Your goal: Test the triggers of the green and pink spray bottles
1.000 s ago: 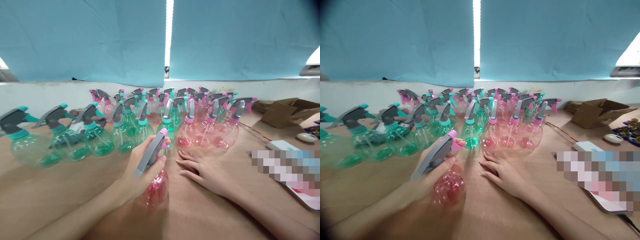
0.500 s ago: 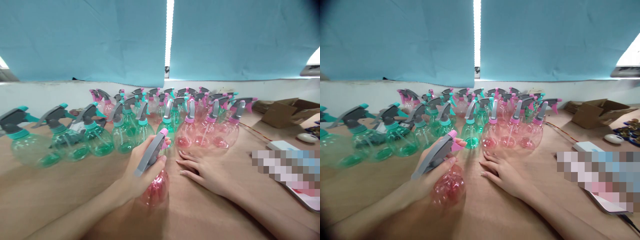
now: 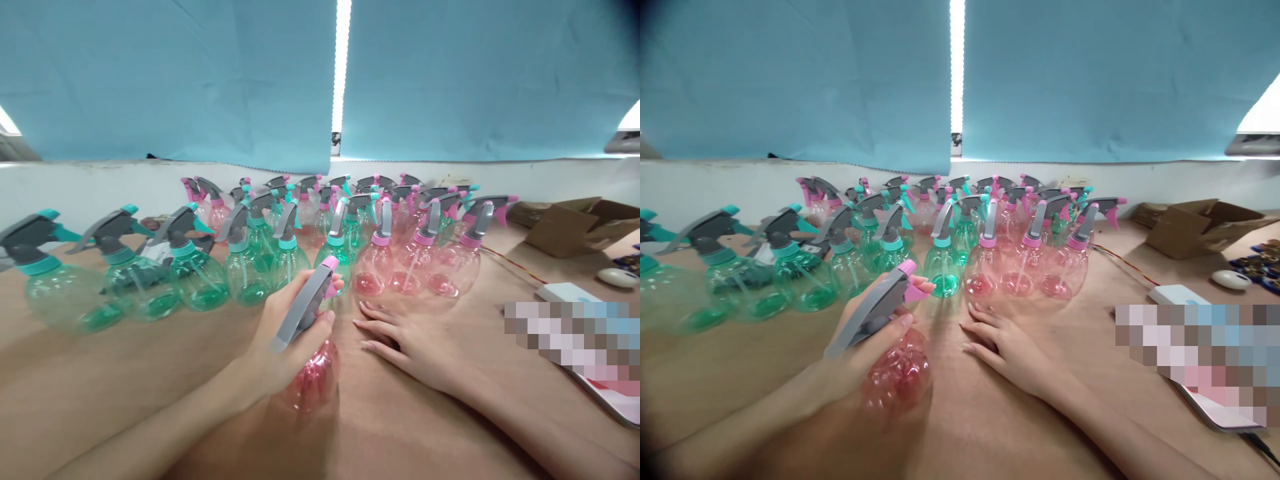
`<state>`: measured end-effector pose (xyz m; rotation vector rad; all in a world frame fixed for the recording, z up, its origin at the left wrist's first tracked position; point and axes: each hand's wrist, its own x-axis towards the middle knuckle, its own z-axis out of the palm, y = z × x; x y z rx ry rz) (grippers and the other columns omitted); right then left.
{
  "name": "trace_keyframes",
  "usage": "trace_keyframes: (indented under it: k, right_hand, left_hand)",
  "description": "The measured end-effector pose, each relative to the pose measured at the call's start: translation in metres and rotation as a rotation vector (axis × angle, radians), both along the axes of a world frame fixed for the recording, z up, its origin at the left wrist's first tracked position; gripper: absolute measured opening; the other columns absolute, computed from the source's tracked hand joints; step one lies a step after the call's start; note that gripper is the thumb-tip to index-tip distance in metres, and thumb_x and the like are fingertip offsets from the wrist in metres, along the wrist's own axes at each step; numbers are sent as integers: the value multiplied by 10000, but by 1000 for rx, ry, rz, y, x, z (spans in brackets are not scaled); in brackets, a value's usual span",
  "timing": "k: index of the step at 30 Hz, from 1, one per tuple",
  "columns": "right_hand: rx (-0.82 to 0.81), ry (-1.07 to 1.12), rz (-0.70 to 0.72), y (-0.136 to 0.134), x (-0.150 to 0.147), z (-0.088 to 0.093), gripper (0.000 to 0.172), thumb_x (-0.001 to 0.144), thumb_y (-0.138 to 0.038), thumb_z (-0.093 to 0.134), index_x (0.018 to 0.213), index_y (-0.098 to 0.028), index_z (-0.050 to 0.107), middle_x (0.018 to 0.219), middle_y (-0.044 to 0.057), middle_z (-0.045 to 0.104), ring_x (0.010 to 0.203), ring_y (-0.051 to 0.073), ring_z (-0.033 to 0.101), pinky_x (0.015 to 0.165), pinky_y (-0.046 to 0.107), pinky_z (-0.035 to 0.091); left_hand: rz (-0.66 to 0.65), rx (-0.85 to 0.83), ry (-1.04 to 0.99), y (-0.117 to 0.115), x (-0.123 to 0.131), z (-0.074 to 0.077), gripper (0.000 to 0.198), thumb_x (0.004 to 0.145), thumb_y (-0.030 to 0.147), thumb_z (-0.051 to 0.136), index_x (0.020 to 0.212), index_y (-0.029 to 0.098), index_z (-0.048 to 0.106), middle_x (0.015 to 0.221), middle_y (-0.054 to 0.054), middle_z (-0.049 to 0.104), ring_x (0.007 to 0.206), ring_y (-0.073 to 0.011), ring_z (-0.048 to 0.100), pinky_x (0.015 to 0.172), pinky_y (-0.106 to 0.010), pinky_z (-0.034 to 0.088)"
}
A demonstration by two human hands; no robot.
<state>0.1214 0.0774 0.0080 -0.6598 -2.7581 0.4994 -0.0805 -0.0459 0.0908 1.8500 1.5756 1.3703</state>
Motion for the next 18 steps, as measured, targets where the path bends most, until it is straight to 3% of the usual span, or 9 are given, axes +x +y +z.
trace_keyframes:
  k: [9, 14, 18]
  right_hand:
    - [-15, 30, -7, 1, 1, -5, 402, 962, -451, 488, 1310, -282, 597, 1459, 55, 479, 1356, 285, 427, 1110, 510, 364]
    - [-8, 16, -3, 2, 1, -7, 397, 966, -443, 482, 1305, -274, 601, 1453, 66, 483, 1350, 280, 436, 1102, 506, 378]
    - [2, -11, 6, 2, 1, -6, 412, 970, -445, 475, 1312, -249, 597, 1457, 86, 473, 1357, 280, 424, 1105, 506, 373]
  left_hand:
    - [-38, -17, -14, -1, -1, 2, 297, 797, 185, 477, 1079, 236, 555, 677, 49, 464, 590, -136, 479, 554, -268, 360]
    - [-95, -52, -22, -2, -1, 10, 97, 727, 171, 478, 811, 206, 511, 678, 38, 504, 558, -122, 459, 541, -270, 360]
    - [-120, -56, 2, -2, -3, 13, 98, 721, 163, 478, 803, 198, 520, 642, 52, 469, 505, -105, 411, 509, -265, 332]
